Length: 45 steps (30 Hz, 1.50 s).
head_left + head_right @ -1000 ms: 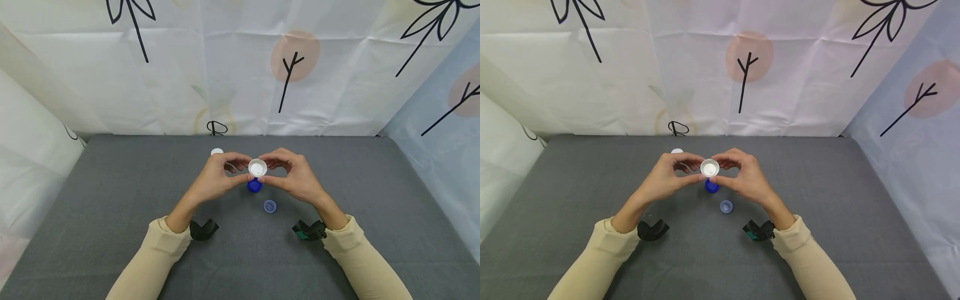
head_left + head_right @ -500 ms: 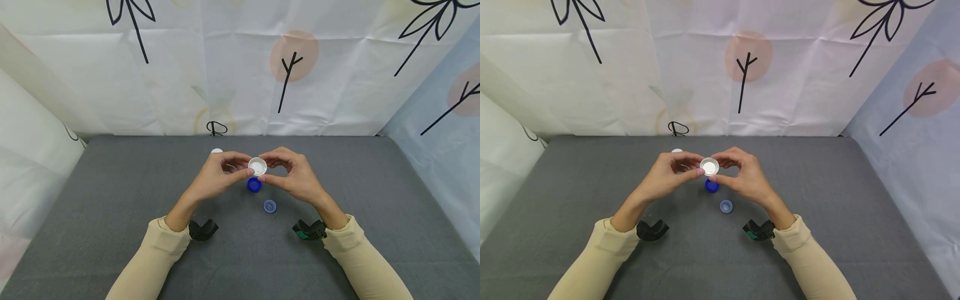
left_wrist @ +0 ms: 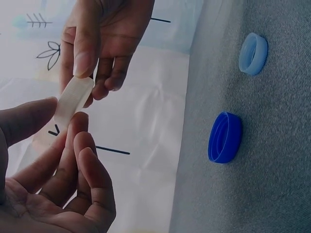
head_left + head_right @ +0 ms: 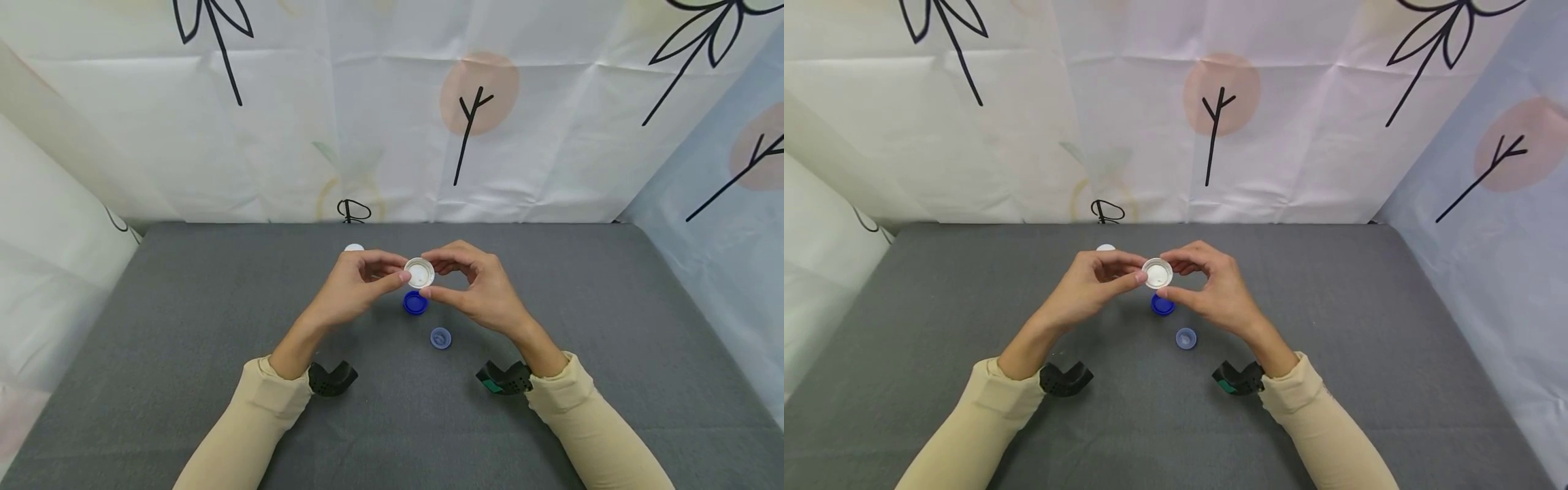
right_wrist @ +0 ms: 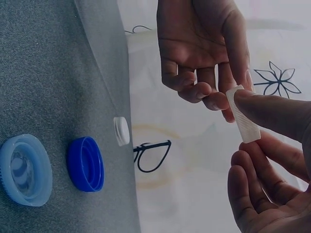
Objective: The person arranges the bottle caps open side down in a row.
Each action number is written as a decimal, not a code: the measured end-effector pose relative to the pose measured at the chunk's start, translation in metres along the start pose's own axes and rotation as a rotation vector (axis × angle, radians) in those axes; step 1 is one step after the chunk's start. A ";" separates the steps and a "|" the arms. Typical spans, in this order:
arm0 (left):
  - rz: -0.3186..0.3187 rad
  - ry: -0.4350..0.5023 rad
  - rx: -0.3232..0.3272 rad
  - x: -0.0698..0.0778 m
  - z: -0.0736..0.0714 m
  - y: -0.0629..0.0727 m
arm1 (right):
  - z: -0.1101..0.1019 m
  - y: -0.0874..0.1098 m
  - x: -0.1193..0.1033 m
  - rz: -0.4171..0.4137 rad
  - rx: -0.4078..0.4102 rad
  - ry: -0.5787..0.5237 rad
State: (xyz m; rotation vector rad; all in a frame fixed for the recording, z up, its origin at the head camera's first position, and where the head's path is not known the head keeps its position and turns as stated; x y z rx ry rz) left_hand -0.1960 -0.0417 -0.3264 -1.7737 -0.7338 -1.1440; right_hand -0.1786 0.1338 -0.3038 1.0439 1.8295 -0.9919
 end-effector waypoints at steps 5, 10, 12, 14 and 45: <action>-0.027 0.011 0.022 -0.003 -0.001 0.000 | 0.000 0.000 0.000 0.006 0.003 -0.006; -0.025 0.017 0.039 -0.002 -0.001 0.001 | 0.000 -0.001 0.002 0.017 0.003 -0.014; -0.020 0.017 0.046 -0.001 -0.002 0.001 | -0.001 -0.001 0.003 0.027 0.002 -0.018; -0.020 0.016 0.054 -0.001 -0.002 0.001 | -0.002 -0.002 0.004 0.042 0.003 -0.026; 0.013 0.044 0.060 0.003 -0.001 0.001 | -0.003 -0.002 0.015 0.240 -0.011 -0.159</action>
Point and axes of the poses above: each hand's wrist, its own y-axis away from the middle knuckle, its own z-axis out of the palm, x = y × z, the point moved 7 cm from there along -y, towards the middle knuckle, and after that the axes turned 12 degrees about z, right-handed, at the moved point
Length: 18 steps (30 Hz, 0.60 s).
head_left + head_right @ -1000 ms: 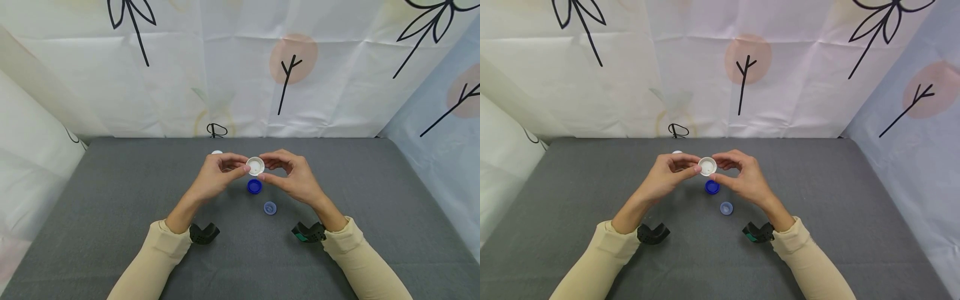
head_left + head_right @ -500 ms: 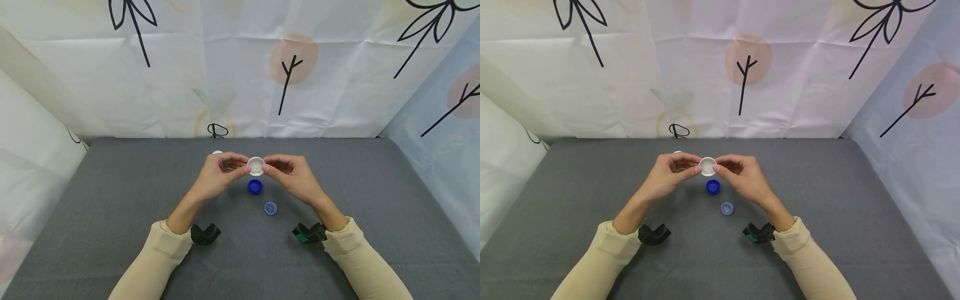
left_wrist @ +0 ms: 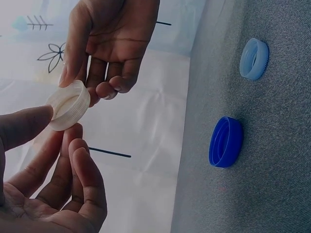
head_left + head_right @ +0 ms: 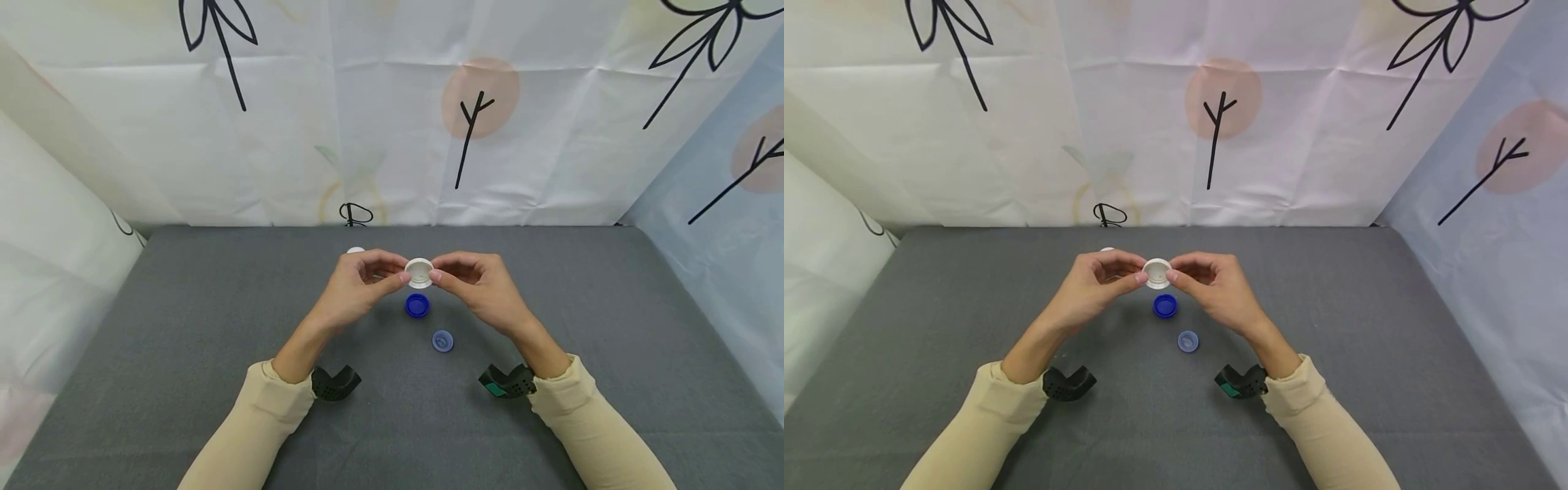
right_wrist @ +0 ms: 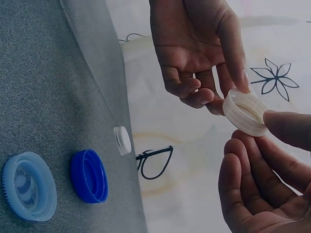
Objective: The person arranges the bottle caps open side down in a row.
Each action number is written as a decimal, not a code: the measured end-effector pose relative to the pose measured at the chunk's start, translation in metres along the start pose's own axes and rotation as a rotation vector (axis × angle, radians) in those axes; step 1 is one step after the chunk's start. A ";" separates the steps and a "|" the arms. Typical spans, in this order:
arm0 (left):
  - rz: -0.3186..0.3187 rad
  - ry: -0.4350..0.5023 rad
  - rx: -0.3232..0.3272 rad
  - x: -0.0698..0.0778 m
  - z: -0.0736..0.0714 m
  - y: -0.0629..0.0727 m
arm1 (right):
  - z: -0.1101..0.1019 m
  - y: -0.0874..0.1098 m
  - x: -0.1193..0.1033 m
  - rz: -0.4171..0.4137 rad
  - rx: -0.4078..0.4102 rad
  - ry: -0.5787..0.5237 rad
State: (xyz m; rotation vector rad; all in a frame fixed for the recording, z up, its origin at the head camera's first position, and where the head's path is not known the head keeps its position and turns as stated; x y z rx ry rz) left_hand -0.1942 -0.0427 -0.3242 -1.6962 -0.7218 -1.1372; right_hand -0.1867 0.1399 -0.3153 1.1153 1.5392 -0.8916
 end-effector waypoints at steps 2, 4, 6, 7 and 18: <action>-0.001 -0.001 -0.002 0.000 0.000 0.000 | 0.000 0.000 0.000 -0.009 0.001 -0.003; -0.003 -0.001 -0.003 0.000 0.000 0.000 | -0.001 0.000 0.000 -0.017 0.003 -0.005; -0.006 0.001 -0.002 0.000 0.000 0.000 | -0.001 0.001 0.000 -0.022 0.002 -0.008; -0.006 0.002 -0.001 0.000 0.000 0.000 | -0.001 0.001 0.000 -0.023 0.000 -0.011; 0.039 0.033 0.019 0.003 0.000 0.000 | 0.001 0.002 0.000 -0.023 -0.040 -0.026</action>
Point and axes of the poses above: each hand's wrist, its own y-axis away from the middle knuckle, its own z-axis out of the palm, x = y × z, the point moved 7 cm from there along -y, towards the middle knuckle, and after that the axes turned 12 degrees about z, right-handed, at the moved point
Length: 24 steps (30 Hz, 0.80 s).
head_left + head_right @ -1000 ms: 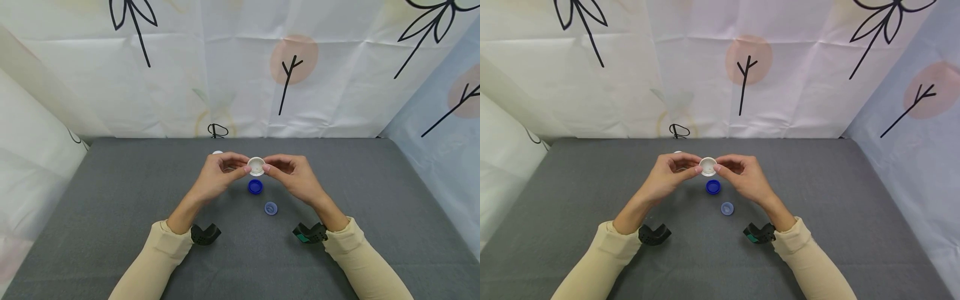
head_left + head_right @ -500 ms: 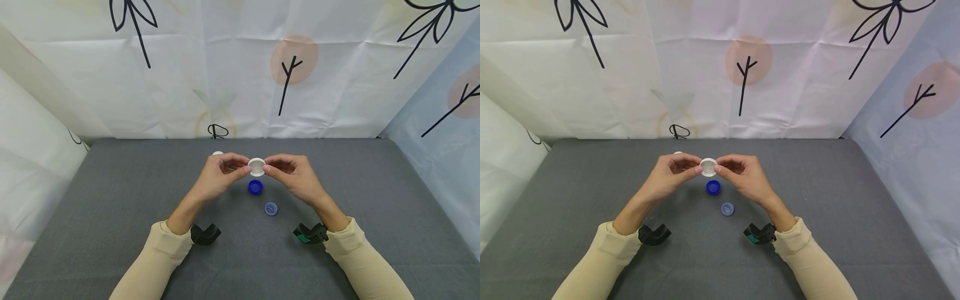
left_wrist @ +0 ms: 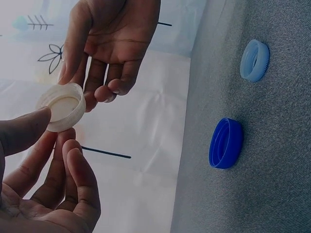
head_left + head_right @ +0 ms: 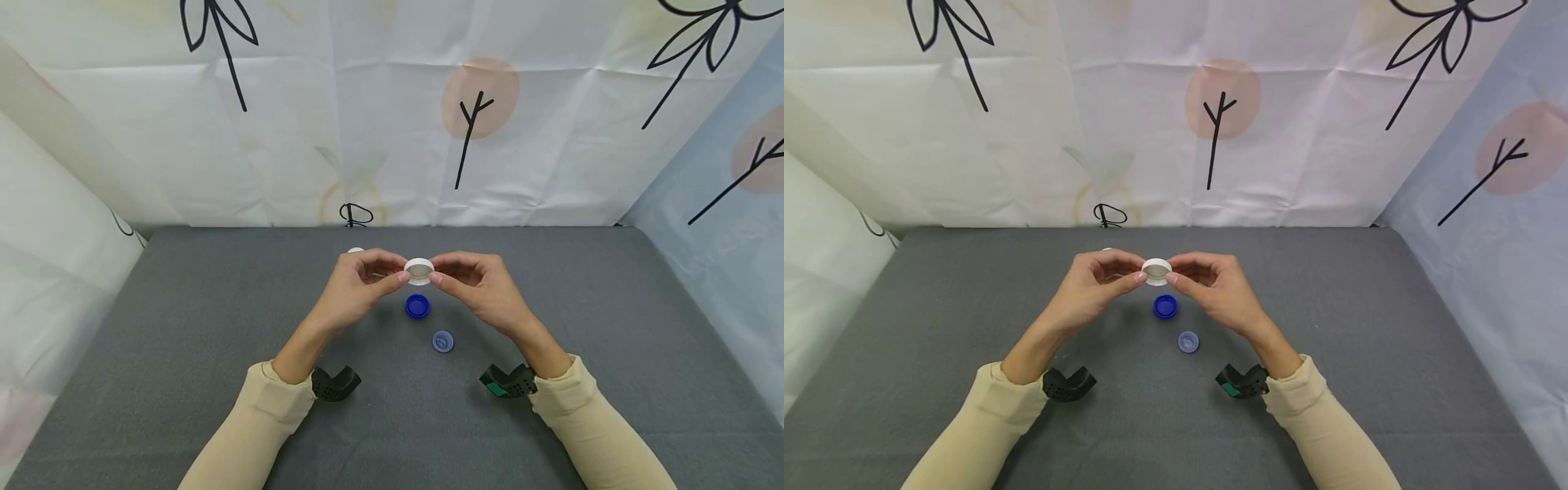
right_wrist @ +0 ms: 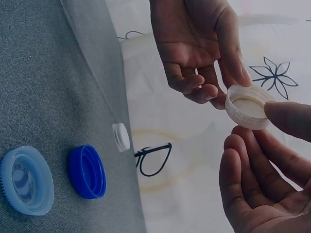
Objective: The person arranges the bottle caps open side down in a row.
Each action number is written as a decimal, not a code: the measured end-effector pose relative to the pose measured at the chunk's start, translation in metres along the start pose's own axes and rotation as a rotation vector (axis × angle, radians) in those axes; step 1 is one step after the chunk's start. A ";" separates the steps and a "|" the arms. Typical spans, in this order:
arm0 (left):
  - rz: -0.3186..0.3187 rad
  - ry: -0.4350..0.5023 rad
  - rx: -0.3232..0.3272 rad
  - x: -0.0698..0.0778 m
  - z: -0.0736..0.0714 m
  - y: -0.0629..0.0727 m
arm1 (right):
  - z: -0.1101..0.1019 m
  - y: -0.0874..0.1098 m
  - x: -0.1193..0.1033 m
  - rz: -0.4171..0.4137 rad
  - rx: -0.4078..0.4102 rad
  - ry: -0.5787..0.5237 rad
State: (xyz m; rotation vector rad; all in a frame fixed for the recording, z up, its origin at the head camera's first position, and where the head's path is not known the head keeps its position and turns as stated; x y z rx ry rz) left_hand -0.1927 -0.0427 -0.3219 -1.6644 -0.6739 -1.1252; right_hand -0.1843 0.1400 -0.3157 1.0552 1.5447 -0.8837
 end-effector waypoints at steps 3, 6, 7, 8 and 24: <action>0.005 0.004 0.005 0.000 0.000 0.000 | 0.000 0.000 0.000 -0.003 0.000 -0.007; 0.009 0.007 0.009 0.000 0.000 0.000 | 0.000 0.000 -0.001 -0.015 0.000 -0.008; 0.011 0.009 0.010 0.000 0.000 0.000 | 0.000 0.000 -0.001 -0.021 0.002 -0.005; 0.013 0.011 0.011 0.000 0.000 0.000 | 0.000 0.000 -0.001 -0.027 0.004 -0.002; -0.001 0.011 -0.013 0.002 0.000 0.001 | 0.000 0.001 -0.006 -0.197 0.053 0.058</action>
Point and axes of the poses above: each hand's wrist, its own y-axis away from the middle knuckle, its own z-axis out of the palm, x = y × z, the point moved 7 cm from there along -y, towards the middle knuckle, and after that the axes turned 12 degrees about z, right-handed, at the moved point
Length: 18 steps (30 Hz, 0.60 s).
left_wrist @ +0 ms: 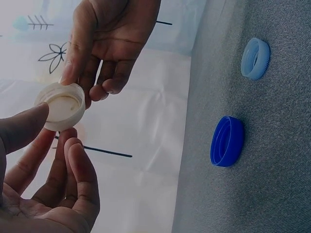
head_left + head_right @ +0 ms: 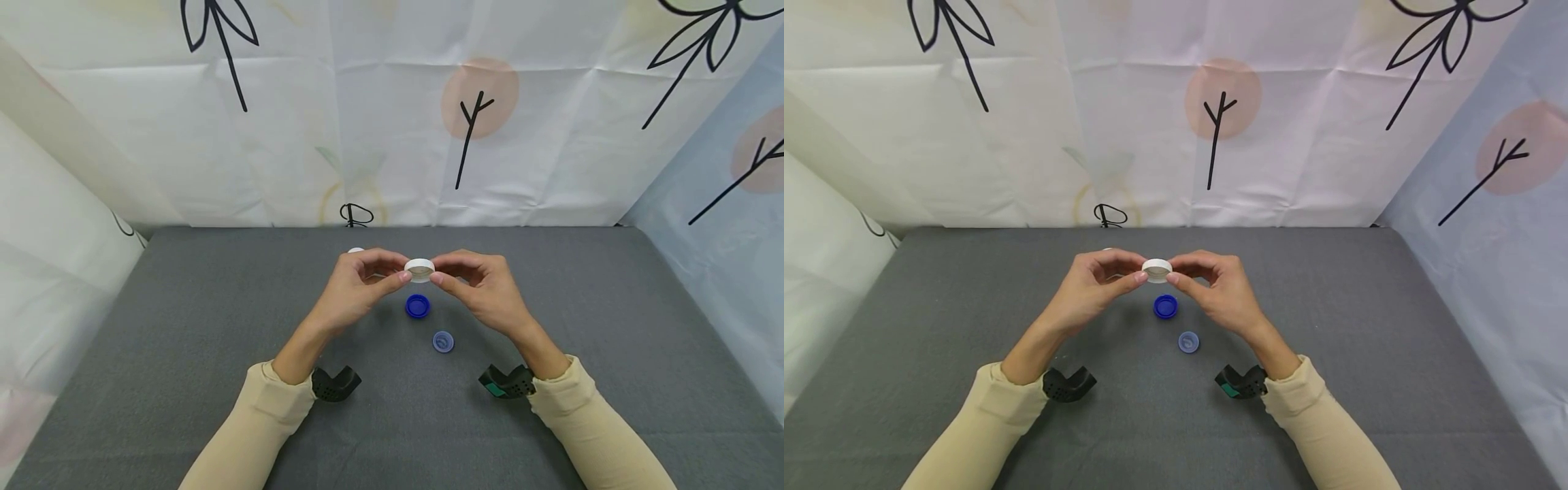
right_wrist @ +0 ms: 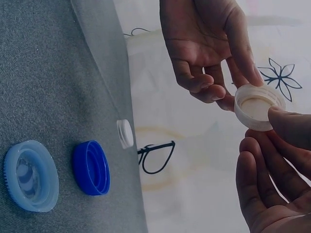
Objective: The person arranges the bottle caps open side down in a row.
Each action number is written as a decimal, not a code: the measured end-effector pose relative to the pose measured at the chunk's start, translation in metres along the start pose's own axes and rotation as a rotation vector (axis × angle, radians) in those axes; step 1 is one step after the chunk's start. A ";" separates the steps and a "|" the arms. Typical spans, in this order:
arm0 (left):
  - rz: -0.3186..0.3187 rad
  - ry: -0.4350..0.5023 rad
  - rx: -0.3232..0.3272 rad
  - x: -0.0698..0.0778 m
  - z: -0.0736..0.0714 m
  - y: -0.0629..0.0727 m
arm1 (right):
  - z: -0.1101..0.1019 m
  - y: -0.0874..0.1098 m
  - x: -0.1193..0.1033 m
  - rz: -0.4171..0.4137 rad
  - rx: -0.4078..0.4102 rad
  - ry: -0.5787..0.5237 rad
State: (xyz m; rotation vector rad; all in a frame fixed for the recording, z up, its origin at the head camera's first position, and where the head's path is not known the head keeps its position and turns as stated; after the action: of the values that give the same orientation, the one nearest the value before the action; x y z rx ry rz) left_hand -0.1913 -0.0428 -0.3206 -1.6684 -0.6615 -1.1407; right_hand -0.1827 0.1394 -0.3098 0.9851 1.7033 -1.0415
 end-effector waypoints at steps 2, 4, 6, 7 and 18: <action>0.014 0.003 0.005 0.000 0.000 0.000 | 0.000 0.000 0.000 -0.001 -0.004 -0.006; 0.025 0.007 0.009 0.001 -0.001 0.000 | 0.000 0.000 -0.001 -0.002 -0.009 -0.012; 0.031 0.008 0.011 0.001 -0.001 -0.001 | 0.001 0.000 -0.001 -0.005 -0.016 -0.018; 0.032 0.009 0.012 0.001 -0.001 -0.001 | 0.001 0.000 -0.001 -0.007 -0.020 -0.021; -0.049 -0.038 -0.013 -0.005 0.001 0.000 | 0.001 0.001 -0.004 -0.063 -0.006 -0.006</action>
State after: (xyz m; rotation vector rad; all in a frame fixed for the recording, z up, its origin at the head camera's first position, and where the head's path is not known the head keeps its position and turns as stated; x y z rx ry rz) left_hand -0.1927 -0.0417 -0.3253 -1.6966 -0.7236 -1.1532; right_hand -0.1799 0.1385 -0.3065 0.9289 1.7413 -1.0787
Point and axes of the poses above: each hand's wrist, its own y-axis away from the middle knuckle, its own z-axis out of the palm, x = y × z, the point moved 7 cm from there along -y, towards the middle knuckle, and after that the axes turned 12 degrees about z, right-handed, at the moved point
